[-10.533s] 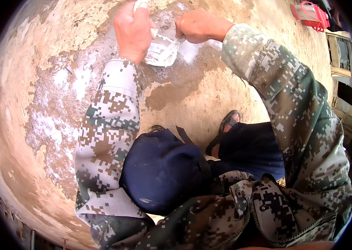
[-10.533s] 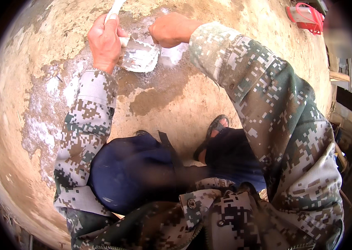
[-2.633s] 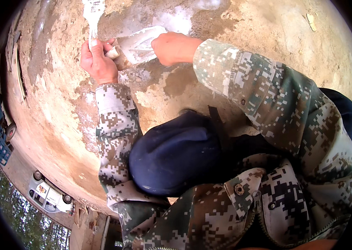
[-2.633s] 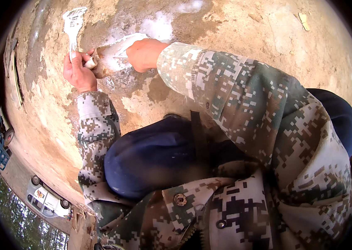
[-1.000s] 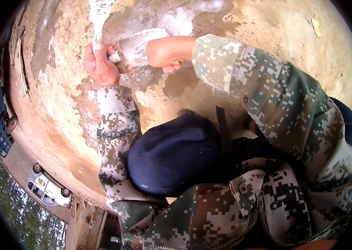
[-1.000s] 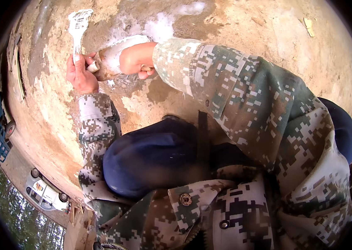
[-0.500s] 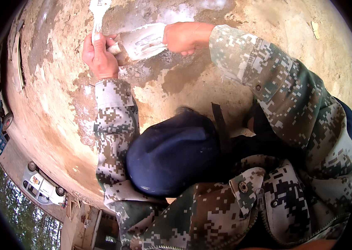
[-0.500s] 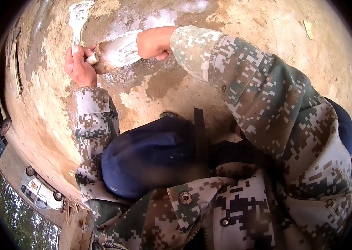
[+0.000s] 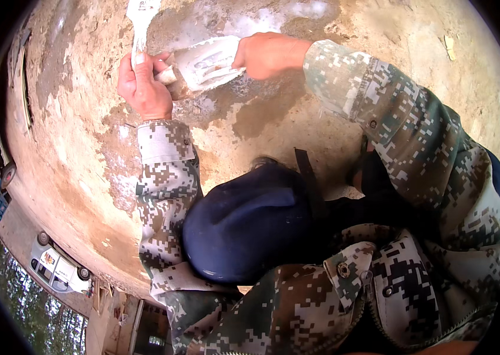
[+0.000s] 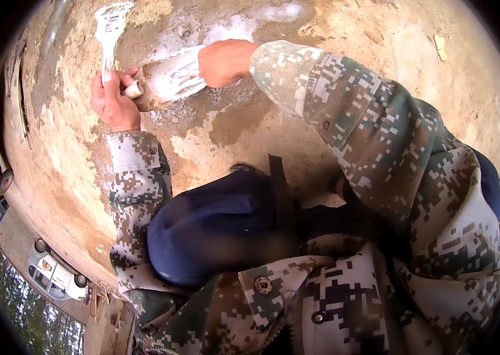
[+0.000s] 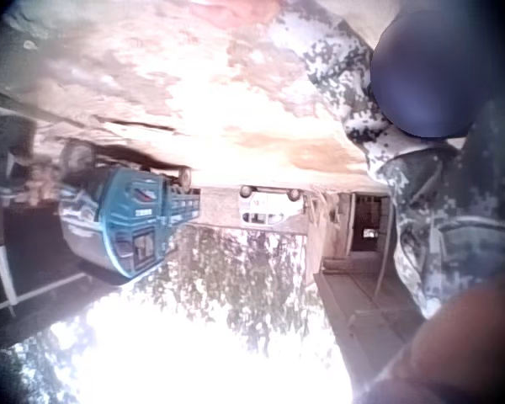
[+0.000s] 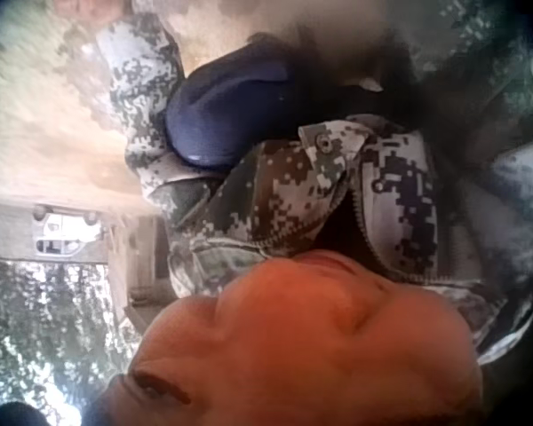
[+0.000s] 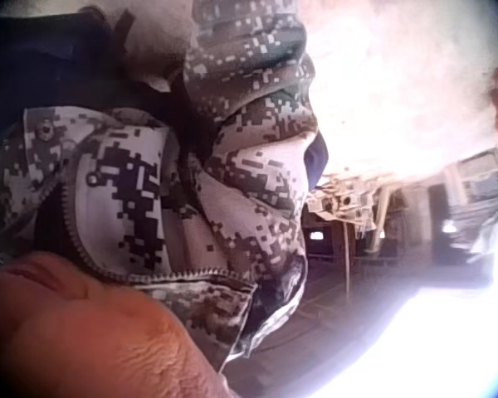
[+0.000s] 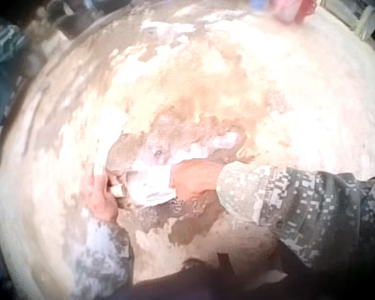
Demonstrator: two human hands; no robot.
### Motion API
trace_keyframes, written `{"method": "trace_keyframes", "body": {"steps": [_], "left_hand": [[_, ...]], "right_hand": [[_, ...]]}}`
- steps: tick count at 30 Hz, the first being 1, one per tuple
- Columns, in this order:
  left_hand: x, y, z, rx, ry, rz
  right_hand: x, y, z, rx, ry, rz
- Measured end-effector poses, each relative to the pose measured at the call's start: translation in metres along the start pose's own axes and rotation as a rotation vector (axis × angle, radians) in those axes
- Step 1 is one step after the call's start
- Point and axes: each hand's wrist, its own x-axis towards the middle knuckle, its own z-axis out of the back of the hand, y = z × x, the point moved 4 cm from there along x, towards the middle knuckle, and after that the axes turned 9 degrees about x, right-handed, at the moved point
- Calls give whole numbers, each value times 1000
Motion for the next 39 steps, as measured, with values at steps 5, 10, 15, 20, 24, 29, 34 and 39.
{"method": "trace_keyframes", "body": {"steps": [5,10,15,20,24,29,34,39], "left_hand": [[-10,4,-7,-29,13,-27],[-15,-2,0,53,8,-32],[-27,-10,-1,88,81,11],[-49,-11,2,81,66,4],[-54,-10,11,93,40,12],[-63,-14,7,37,6,-16],[-73,-5,19,149,-5,-18],[-66,-6,0,68,9,-54]], "right_hand": [[25,-19,29,-281,98,205],[33,0,5,-99,215,119],[14,-17,19,81,197,51],[14,-29,32,6,270,25],[16,12,-1,-2,233,118],[11,-4,39,-171,247,38],[46,17,1,-256,316,4],[29,-5,26,-287,215,90]]}}
